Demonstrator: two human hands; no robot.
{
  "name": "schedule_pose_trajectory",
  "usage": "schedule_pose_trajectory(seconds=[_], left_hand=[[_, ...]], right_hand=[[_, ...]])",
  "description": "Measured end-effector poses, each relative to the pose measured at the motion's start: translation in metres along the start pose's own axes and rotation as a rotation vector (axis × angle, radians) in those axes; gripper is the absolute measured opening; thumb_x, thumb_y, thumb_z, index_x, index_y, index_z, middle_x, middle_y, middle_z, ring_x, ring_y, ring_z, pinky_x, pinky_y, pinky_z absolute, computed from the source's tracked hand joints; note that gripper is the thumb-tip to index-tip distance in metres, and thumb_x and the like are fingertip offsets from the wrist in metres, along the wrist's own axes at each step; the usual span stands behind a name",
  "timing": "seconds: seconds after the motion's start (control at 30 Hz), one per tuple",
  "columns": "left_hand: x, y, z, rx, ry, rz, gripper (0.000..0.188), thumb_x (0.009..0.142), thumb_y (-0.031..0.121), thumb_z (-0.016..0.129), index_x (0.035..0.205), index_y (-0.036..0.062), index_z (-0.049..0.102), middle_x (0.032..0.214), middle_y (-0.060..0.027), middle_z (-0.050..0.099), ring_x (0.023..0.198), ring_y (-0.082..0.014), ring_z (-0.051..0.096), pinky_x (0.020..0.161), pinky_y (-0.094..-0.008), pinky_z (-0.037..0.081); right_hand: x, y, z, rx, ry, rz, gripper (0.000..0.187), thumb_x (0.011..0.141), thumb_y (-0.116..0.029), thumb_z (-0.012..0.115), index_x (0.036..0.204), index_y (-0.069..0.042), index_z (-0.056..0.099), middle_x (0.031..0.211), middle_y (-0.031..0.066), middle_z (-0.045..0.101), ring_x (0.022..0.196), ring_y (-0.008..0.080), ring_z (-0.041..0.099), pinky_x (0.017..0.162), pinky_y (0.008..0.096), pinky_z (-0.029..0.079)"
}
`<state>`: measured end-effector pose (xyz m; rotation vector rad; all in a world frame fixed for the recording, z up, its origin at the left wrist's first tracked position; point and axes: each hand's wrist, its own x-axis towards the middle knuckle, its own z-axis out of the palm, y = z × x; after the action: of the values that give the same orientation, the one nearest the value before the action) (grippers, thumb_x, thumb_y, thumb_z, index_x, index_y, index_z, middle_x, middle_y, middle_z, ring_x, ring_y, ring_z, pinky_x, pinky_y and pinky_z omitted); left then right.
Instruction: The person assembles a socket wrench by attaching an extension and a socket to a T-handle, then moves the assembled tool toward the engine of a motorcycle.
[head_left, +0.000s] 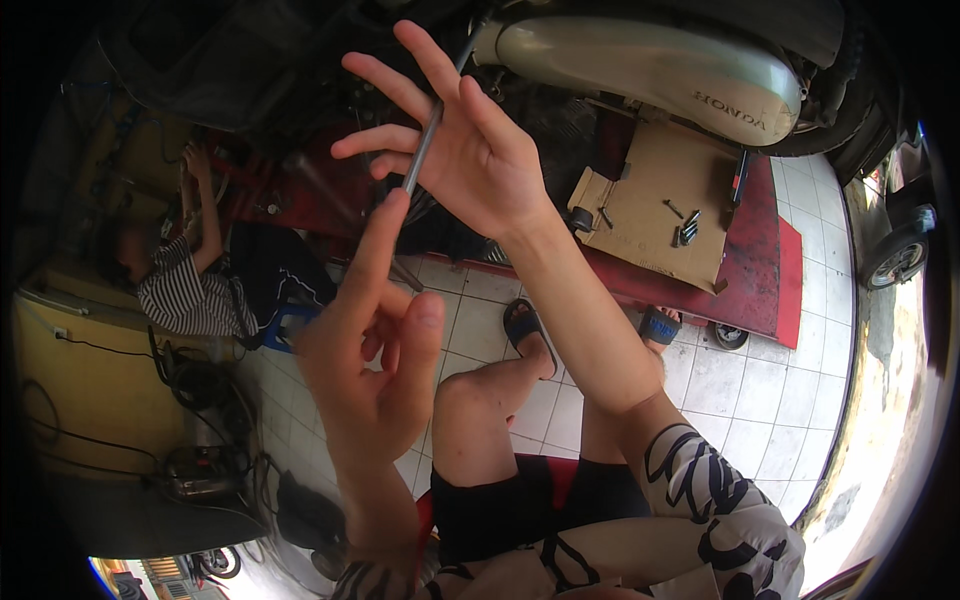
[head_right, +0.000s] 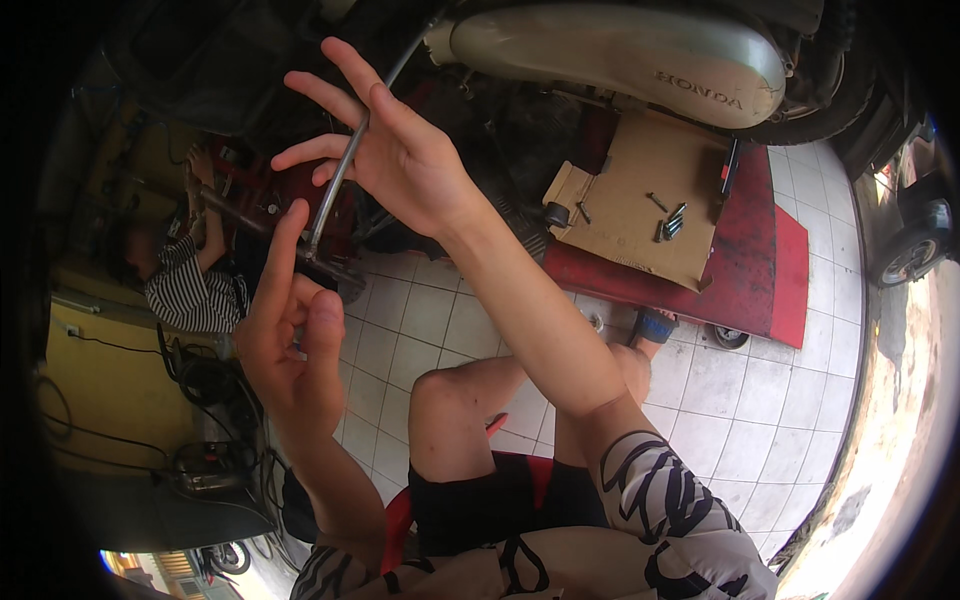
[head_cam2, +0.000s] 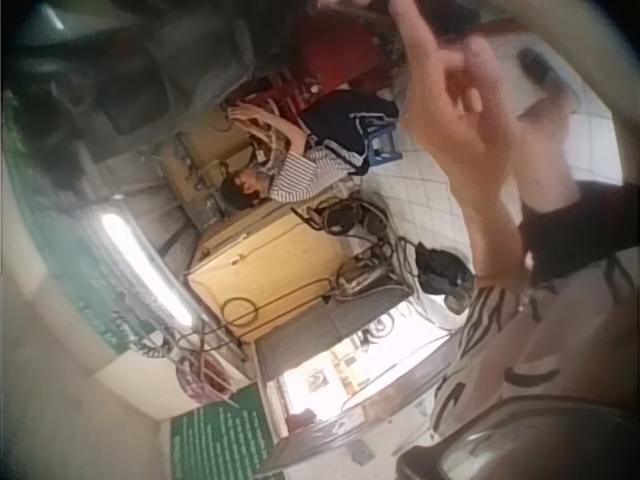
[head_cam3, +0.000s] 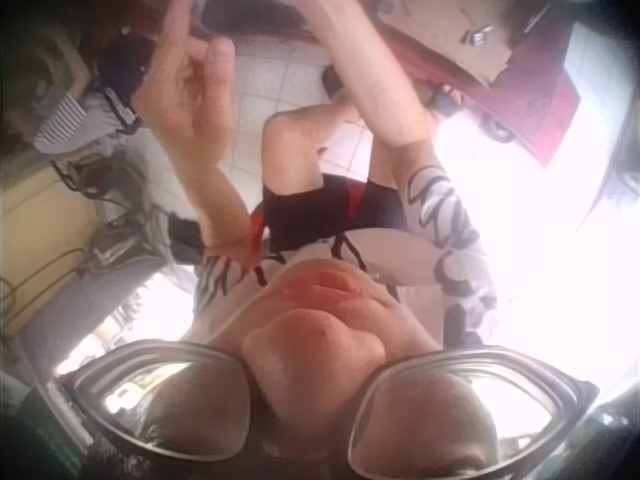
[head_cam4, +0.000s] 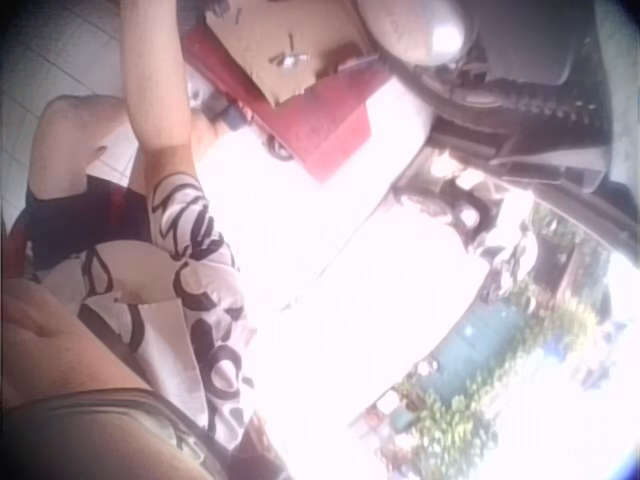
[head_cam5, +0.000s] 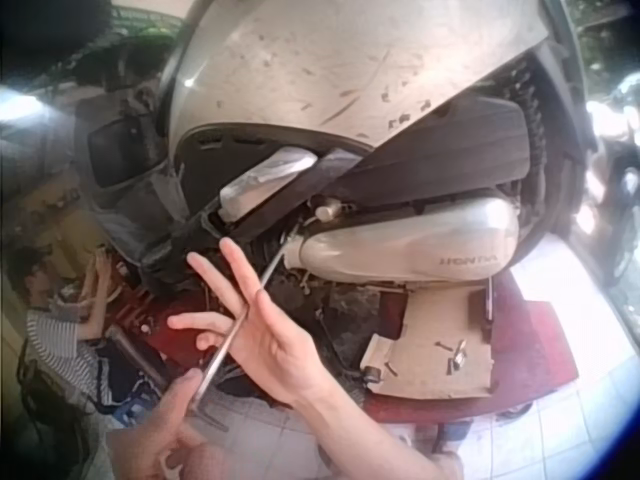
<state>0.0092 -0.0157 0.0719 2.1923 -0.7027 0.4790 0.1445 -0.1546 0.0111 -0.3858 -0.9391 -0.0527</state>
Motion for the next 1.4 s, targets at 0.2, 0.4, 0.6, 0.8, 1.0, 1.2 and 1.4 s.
schedule_pose_trajectory(seconds=[0.2, 0.4, 0.6, 0.8, 1.0, 1.2, 1.4], left_hand=[[-0.002, -0.009, -0.005, 0.073, 0.167, -0.087, 0.050, 0.092, 0.012, 0.062, 0.140, -0.0004, 0.055, 0.056, 0.0040, 0.052, 0.050, -0.0015, 0.040, 0.046, -0.0205, 0.026], [-0.023, -0.020, -0.005, 0.074, -0.008, -0.259, 0.050, 0.092, 0.013, 0.066, 0.138, -0.0022, 0.055, 0.057, 0.0010, 0.053, 0.050, -0.0030, 0.045, 0.046, -0.0222, 0.030], [-0.031, -0.010, 0.022, -0.003, -0.347, -0.174, 0.050, 0.090, 0.015, 0.069, 0.136, 0.0004, 0.058, 0.058, -0.0042, 0.053, 0.047, -0.0101, 0.047, 0.046, -0.0281, 0.036], [-0.012, 0.015, 0.014, 0.020, -0.259, -0.053, 0.058, 0.086, 0.007, 0.064, 0.143, 0.0003, 0.053, 0.057, 0.0019, 0.052, 0.051, -0.0024, 0.040, 0.049, -0.0207, 0.028], [0.002, 0.017, 0.006, -0.041, 0.062, -0.131, 0.074, 0.089, 0.012, 0.059, 0.156, 0.0008, 0.030, 0.059, 0.0054, 0.047, 0.054, -0.0011, 0.039, 0.051, -0.0186, 0.025], [-0.014, -0.004, 0.000, -0.018, 0.039, -0.278, 0.065, 0.093, 0.008, 0.060, 0.152, -0.0001, 0.035, 0.060, 0.0040, 0.047, 0.055, -0.0009, 0.039, 0.051, -0.0192, 0.028], [-0.023, -0.016, 0.002, -0.079, -0.415, -0.318, 0.061, 0.090, 0.005, 0.063, 0.148, 0.0011, 0.046, 0.063, 0.0032, 0.052, 0.056, -0.0013, 0.040, 0.053, -0.0187, 0.031]], right_hand=[[0.002, -0.001, 0.001, 0.015, 0.006, -0.014, 0.067, 0.105, -0.049, 0.036, 0.161, -0.023, 0.011, 0.163, 0.0178, 0.023, 0.118, 0.0412, 0.061, 0.089, 0.0367, 0.050], [0.002, -0.003, -0.002, 0.021, -0.007, -0.041, 0.066, 0.105, -0.048, 0.038, 0.161, -0.024, 0.012, 0.162, 0.0173, 0.025, 0.116, 0.0403, 0.062, 0.088, 0.0358, 0.050], [0.001, -0.002, -0.005, 0.018, -0.008, -0.037, 0.064, 0.105, -0.047, 0.037, 0.161, -0.026, 0.014, 0.162, 0.0174, 0.025, 0.116, 0.0403, 0.062, 0.088, 0.0362, 0.051], [0.001, 0.000, -0.004, 0.043, -0.006, -0.032, 0.063, 0.106, -0.047, 0.037, 0.161, -0.026, 0.014, 0.162, 0.0176, 0.026, 0.115, 0.0402, 0.063, 0.088, 0.0365, 0.051], [-0.001, -0.003, -0.001, 0.071, 0.040, -0.019, 0.064, 0.106, -0.046, 0.037, 0.161, -0.025, 0.013, 0.162, 0.0178, 0.025, 0.114, 0.0401, 0.063, 0.087, 0.0369, 0.051], [0.002, -0.004, -0.001, 0.034, 0.013, -0.020, 0.064, 0.106, -0.049, 0.033, 0.161, -0.026, 0.011, 0.164, 0.0204, 0.018, 0.120, 0.0443, 0.058, 0.093, 0.0396, 0.051], [0.001, -0.007, -0.003, 0.018, 0.014, -0.025, 0.063, 0.107, -0.048, 0.032, 0.162, -0.026, 0.010, 0.164, 0.0199, 0.018, 0.120, 0.0436, 0.058, 0.093, 0.0391, 0.051]])
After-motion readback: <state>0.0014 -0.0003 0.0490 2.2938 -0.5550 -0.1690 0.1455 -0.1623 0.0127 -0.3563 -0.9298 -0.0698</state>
